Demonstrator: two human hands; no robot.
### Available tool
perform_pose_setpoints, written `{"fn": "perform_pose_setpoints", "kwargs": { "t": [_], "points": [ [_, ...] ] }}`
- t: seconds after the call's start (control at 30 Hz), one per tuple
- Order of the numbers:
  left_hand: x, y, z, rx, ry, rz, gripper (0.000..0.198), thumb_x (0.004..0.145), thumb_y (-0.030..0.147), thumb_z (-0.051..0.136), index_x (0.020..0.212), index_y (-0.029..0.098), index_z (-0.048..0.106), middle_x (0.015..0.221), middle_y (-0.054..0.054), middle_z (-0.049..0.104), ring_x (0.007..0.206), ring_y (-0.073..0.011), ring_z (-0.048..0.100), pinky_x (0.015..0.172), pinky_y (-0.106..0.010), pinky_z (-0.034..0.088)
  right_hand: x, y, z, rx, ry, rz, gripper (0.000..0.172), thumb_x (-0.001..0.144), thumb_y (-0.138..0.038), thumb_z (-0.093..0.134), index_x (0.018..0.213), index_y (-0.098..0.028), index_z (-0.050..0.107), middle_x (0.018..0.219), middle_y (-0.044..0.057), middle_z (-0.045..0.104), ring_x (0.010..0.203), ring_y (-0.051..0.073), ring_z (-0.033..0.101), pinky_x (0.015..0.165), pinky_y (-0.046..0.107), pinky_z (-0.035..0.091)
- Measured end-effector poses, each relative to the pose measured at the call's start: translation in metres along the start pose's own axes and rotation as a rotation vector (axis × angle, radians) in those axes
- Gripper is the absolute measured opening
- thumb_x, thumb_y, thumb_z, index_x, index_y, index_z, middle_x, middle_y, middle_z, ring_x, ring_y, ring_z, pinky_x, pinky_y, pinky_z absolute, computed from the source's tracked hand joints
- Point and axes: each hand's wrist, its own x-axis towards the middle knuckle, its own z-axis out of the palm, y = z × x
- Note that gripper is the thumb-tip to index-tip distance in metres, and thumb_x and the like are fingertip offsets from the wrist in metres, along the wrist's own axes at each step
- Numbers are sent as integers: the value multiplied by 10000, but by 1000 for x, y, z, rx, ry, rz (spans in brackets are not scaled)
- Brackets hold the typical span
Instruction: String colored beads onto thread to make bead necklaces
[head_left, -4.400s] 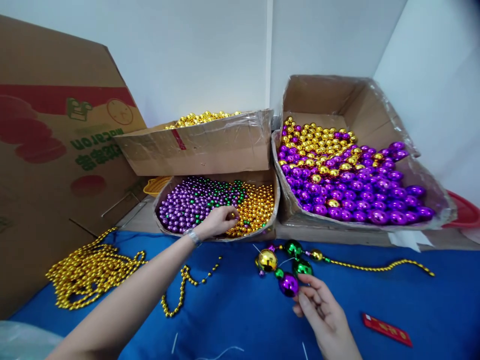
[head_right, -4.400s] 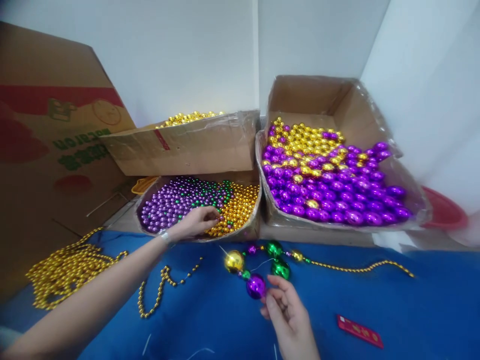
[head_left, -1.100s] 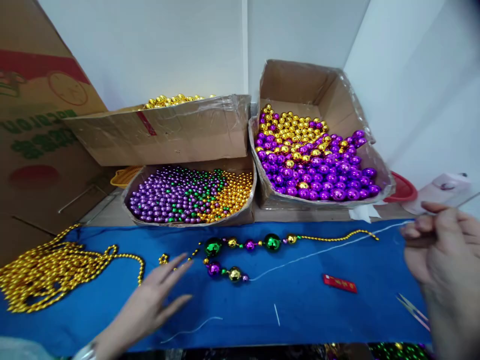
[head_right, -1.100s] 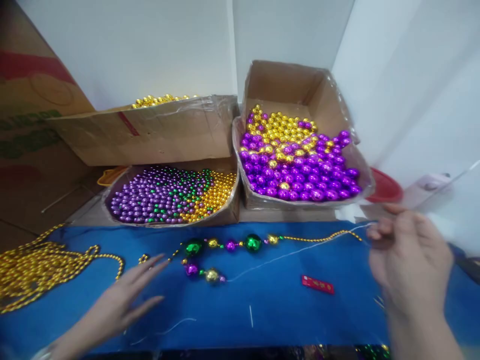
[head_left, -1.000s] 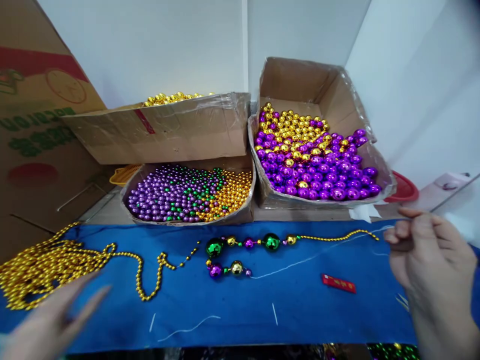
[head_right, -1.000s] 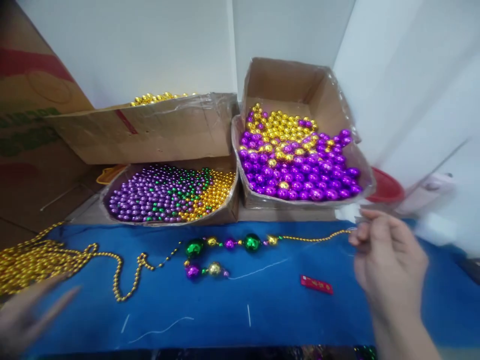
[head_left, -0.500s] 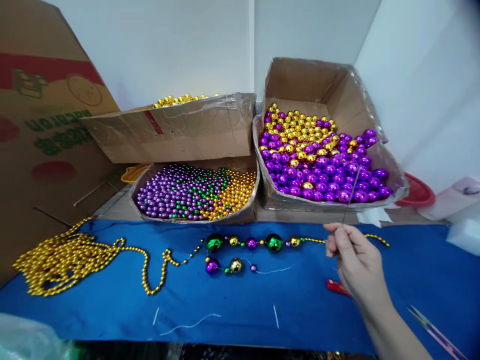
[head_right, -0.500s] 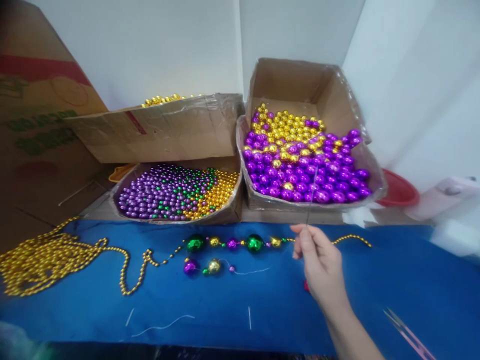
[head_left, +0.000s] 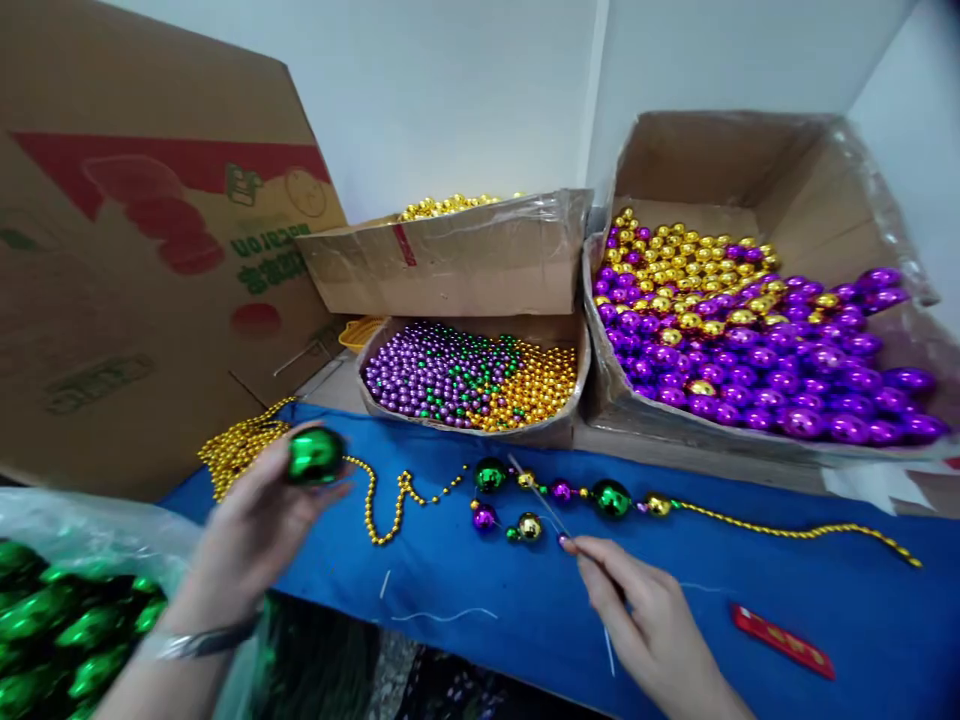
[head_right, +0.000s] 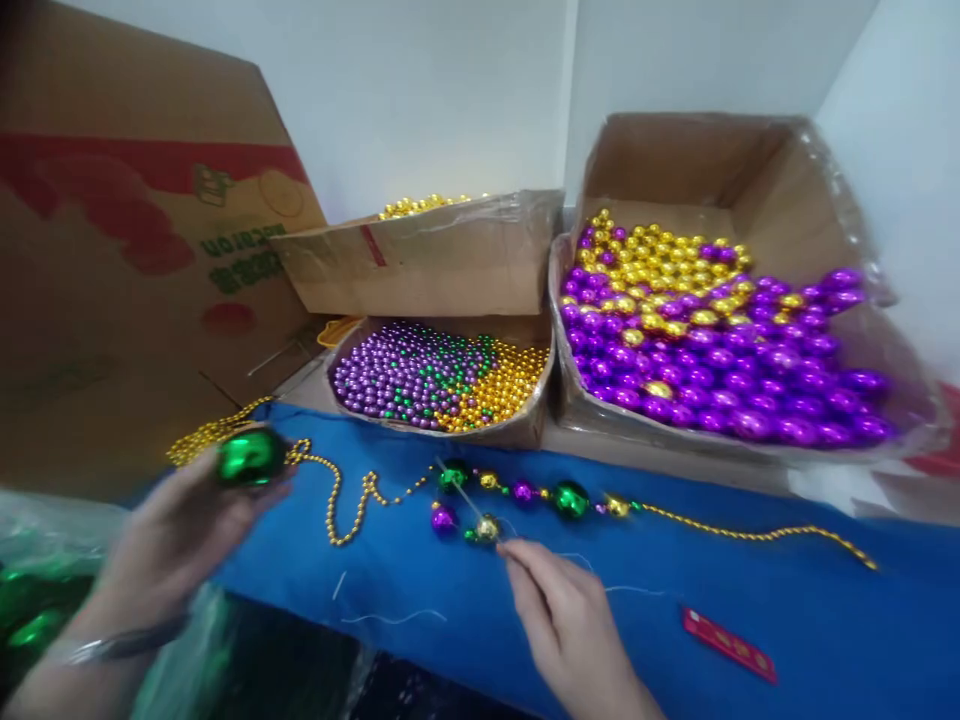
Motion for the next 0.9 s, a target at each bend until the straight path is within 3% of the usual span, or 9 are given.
{"fn": "perform_pose_setpoints", "kwargs": {
  "t": [0.03,0.13,0.23,0.33,0.5,0.77,0.83,0.9],
  "points": [
    [6,-1,13,-101,-26,-31,422,965,402,211,1194,217,513,1100,-36,643,924,-245,631,774,-415,535,-1,-2,6,-8,-12,-40,233,926,-274,453,1091,-255,616,868,30,681,766,176,657,689,236,505],
    [13,2,59,-811,-265,-350,349,910,408,377,1160,215,527,1109,-69,658,923,-262,647,821,-435,519,-5,-2,14,-31,-11,-95,219,917,-219,466,1082,-251,607,972,33,690,873,184,662,763,239,509],
    [6,10,94,-1107,-394,-519,290,859,332,502,1101,180,557,1076,-97,670,901,-275,660,802,-401,528,-10,2,14,-33,23,-105,223,925,-196,446,1084,-244,594,960,34,689,844,169,663,724,232,515],
    [0,13,111,-1185,-422,-600,233,854,302,523,1011,145,596,992,-100,692,885,-285,666,774,-375,541,-16,5,13,-50,51,-124,223,929,-180,434,1081,-243,584,929,28,684,809,155,659,698,231,508],
    [-2,8,118,-1206,-384,-646,201,848,303,544,960,149,610,952,-82,695,890,-297,665,738,-351,555,-19,3,14,-81,17,-121,202,931,-173,425,1041,-239,581,879,19,675,752,144,652,663,237,502],
    [-3,6,119,-1172,-320,-486,260,837,176,549,1096,193,562,990,-63,666,987,-286,631,862,-412,520,-19,7,18,-115,32,-140,227,925,-160,435,1086,-234,577,922,28,686,791,155,657,696,259,513],
    [-3,8,122,-1175,-296,-485,304,839,152,541,1138,203,554,971,-49,663,980,-258,631,893,-430,506,-20,8,19,-116,31,-129,225,926,-157,432,1081,-235,576,922,24,684,796,152,658,699,256,515],
    [-4,8,126,-1194,-278,-537,213,856,203,540,1060,179,596,951,-47,663,949,-238,636,897,-438,507,-21,8,19,-119,27,-127,220,927,-160,431,1076,-238,573,908,19,681,785,147,657,697,253,518]
  ]
}}
